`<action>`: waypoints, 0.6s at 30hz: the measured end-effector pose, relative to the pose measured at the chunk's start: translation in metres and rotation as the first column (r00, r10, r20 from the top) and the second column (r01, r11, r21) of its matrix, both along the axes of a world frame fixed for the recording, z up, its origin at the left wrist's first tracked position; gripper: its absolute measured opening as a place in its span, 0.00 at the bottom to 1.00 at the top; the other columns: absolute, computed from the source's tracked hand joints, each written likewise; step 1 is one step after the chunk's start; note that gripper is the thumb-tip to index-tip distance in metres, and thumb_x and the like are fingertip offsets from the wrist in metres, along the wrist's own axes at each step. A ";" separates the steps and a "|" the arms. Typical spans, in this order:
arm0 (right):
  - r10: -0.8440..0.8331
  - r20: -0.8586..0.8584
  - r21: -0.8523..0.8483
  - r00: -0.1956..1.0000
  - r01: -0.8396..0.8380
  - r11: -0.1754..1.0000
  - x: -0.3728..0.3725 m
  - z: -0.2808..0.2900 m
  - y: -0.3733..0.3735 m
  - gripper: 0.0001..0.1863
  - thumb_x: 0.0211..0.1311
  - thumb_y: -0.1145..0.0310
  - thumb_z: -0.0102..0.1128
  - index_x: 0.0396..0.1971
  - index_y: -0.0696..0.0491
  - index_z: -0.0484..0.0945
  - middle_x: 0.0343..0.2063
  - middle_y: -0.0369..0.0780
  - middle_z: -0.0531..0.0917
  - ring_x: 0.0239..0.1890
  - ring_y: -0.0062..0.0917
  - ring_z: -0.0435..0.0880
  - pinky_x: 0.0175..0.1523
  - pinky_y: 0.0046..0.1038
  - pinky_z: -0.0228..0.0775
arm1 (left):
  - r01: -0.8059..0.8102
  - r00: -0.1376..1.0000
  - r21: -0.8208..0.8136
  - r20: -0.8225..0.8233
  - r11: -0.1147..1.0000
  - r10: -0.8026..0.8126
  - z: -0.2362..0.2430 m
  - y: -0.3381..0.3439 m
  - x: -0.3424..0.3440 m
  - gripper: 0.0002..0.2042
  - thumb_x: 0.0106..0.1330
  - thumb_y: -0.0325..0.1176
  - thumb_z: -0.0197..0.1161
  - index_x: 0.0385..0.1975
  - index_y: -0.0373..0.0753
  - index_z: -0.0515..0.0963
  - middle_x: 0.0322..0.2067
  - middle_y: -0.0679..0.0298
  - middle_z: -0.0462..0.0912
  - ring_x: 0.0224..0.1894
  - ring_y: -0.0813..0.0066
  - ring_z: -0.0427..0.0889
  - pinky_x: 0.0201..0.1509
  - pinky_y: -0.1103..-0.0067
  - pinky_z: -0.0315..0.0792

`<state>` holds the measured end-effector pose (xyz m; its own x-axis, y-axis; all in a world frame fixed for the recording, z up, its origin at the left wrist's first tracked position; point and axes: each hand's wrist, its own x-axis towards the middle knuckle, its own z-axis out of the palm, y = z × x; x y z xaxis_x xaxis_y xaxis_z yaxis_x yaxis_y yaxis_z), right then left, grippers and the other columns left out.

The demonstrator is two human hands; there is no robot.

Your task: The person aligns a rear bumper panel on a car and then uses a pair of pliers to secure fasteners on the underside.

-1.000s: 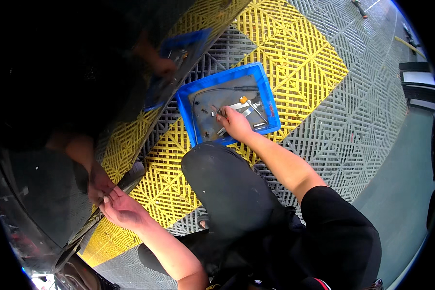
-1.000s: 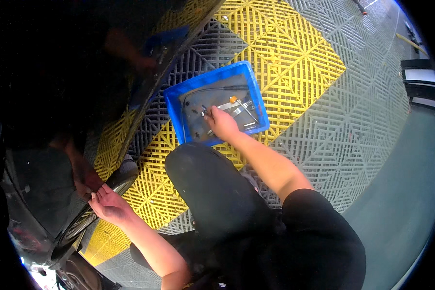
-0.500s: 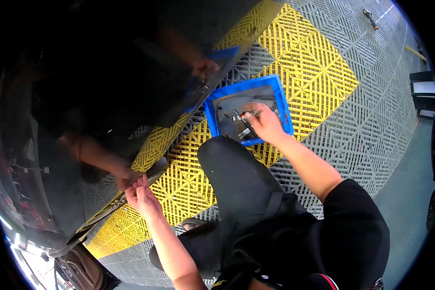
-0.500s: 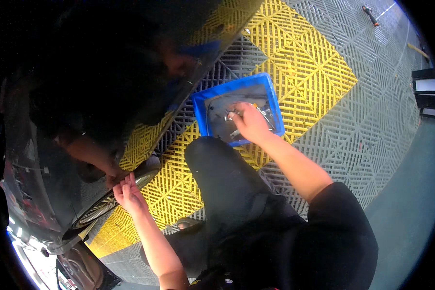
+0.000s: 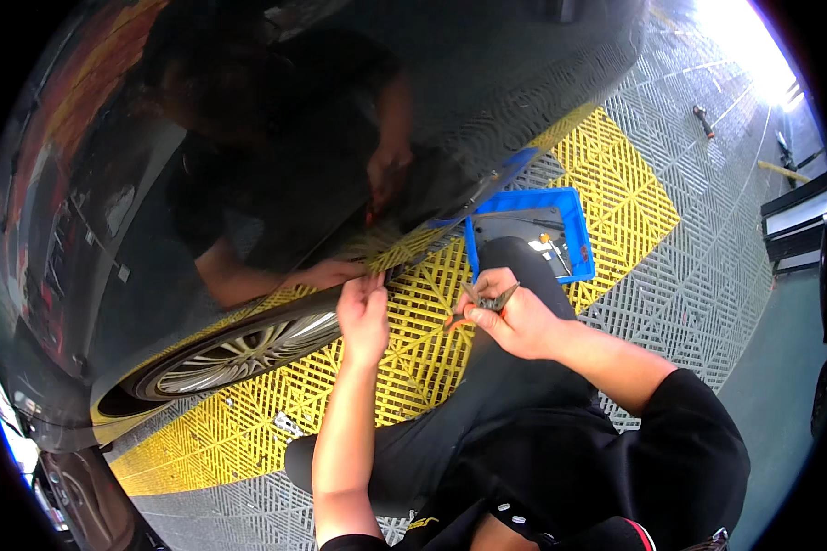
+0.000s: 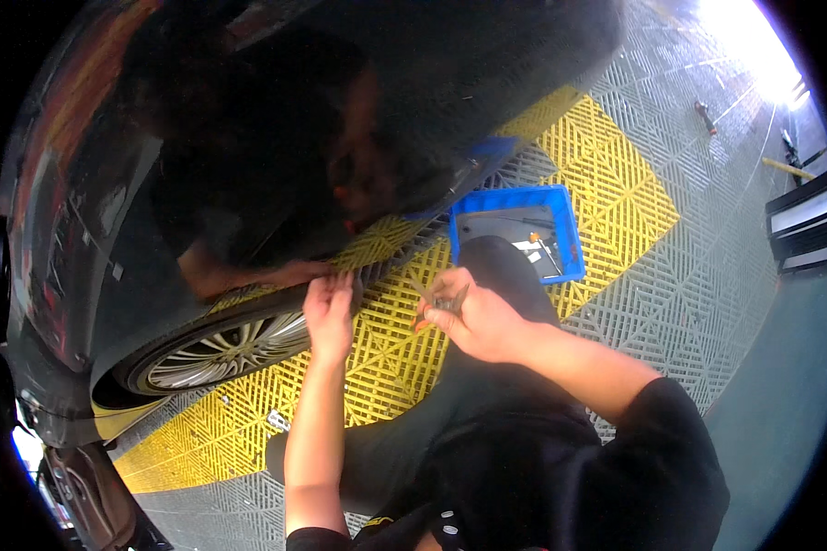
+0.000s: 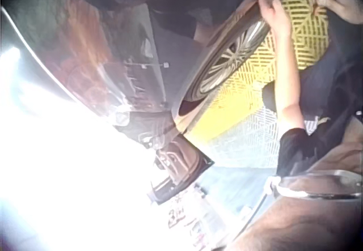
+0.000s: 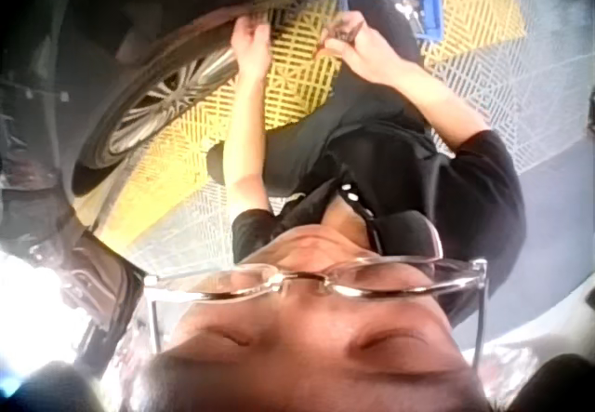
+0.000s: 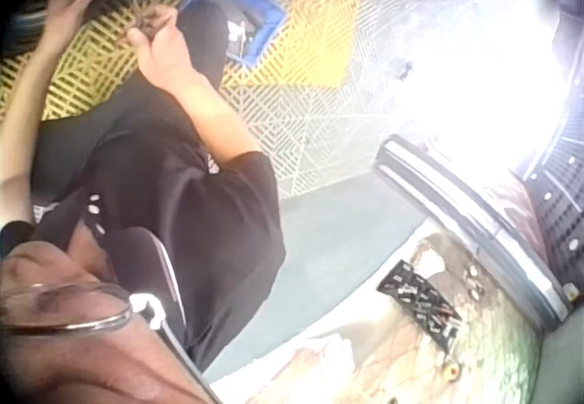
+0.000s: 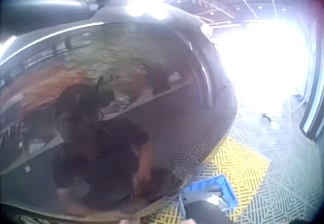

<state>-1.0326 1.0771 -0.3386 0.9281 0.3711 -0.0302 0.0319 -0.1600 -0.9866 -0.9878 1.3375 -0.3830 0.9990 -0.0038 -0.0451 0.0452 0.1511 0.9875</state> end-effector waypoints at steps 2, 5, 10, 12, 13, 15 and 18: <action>-0.010 0.092 -0.132 0.996 0.022 0.991 -0.011 -0.001 0.034 0.17 0.73 0.67 0.56 0.51 0.61 0.65 0.42 0.46 0.83 0.52 0.39 0.83 0.58 0.36 0.72 | 0.056 0.998 0.042 -0.003 0.998 -0.055 -0.007 0.013 0.003 0.18 0.67 0.18 0.49 0.56 0.23 0.68 0.61 0.46 0.73 0.70 0.61 0.69 0.78 0.68 0.56; -0.095 0.080 -0.198 0.992 0.110 0.974 -0.028 0.002 0.074 0.14 0.74 0.69 0.53 0.50 0.59 0.61 0.42 0.44 0.82 0.46 0.29 0.81 0.54 0.32 0.72 | 0.243 0.954 -0.081 0.203 0.967 -0.222 -0.005 0.017 0.002 0.24 0.68 0.17 0.48 0.65 0.23 0.63 0.65 0.44 0.69 0.71 0.58 0.66 0.78 0.67 0.55; -0.293 -0.018 -0.291 0.956 0.275 0.916 -0.046 0.000 0.127 0.19 0.73 0.66 0.55 0.54 0.60 0.62 0.45 0.48 0.79 0.49 0.37 0.82 0.57 0.36 0.72 | 0.444 0.896 -0.180 0.068 0.878 -0.440 -0.015 0.039 -0.022 0.23 0.76 0.33 0.50 0.68 0.29 0.65 0.64 0.50 0.73 0.68 0.63 0.70 0.74 0.69 0.61; -0.340 -0.054 -0.236 0.939 0.319 0.918 -0.046 -0.006 0.136 0.17 0.74 0.68 0.55 0.54 0.59 0.63 0.45 0.46 0.79 0.48 0.31 0.81 0.55 0.34 0.73 | 0.511 0.819 -0.429 -0.021 0.745 -0.574 -0.030 0.035 -0.037 0.25 0.80 0.46 0.48 0.66 0.33 0.70 0.56 0.57 0.79 0.60 0.70 0.75 0.69 0.74 0.66; -0.361 -0.072 -0.203 0.930 0.341 0.918 -0.044 -0.006 0.141 0.16 0.74 0.68 0.54 0.54 0.58 0.63 0.45 0.45 0.79 0.48 0.28 0.81 0.55 0.33 0.74 | 0.619 0.758 -0.263 -0.047 0.740 -0.650 -0.044 0.036 -0.039 0.26 0.80 0.48 0.47 0.66 0.34 0.69 0.53 0.62 0.78 0.54 0.74 0.76 0.63 0.73 0.73; -0.453 -0.202 -0.095 0.869 0.443 0.892 -0.039 0.006 0.161 0.13 0.76 0.69 0.51 0.53 0.57 0.65 0.45 0.43 0.79 0.48 0.25 0.80 0.54 0.30 0.73 | 0.556 0.757 -0.485 -0.041 0.675 -0.653 -0.048 0.035 -0.050 0.23 0.81 0.47 0.47 0.67 0.39 0.68 0.49 0.60 0.80 0.53 0.72 0.82 0.50 0.73 0.81; -0.488 -0.123 -0.296 0.864 0.438 0.849 -0.043 0.010 0.169 0.20 0.77 0.64 0.50 0.61 0.59 0.64 0.50 0.47 0.79 0.48 0.25 0.80 0.53 0.29 0.73 | 0.524 0.708 -0.604 -0.084 0.601 -0.701 -0.054 0.031 -0.060 0.25 0.81 0.49 0.43 0.70 0.41 0.59 0.53 0.58 0.78 0.45 0.65 0.87 0.42 0.72 0.84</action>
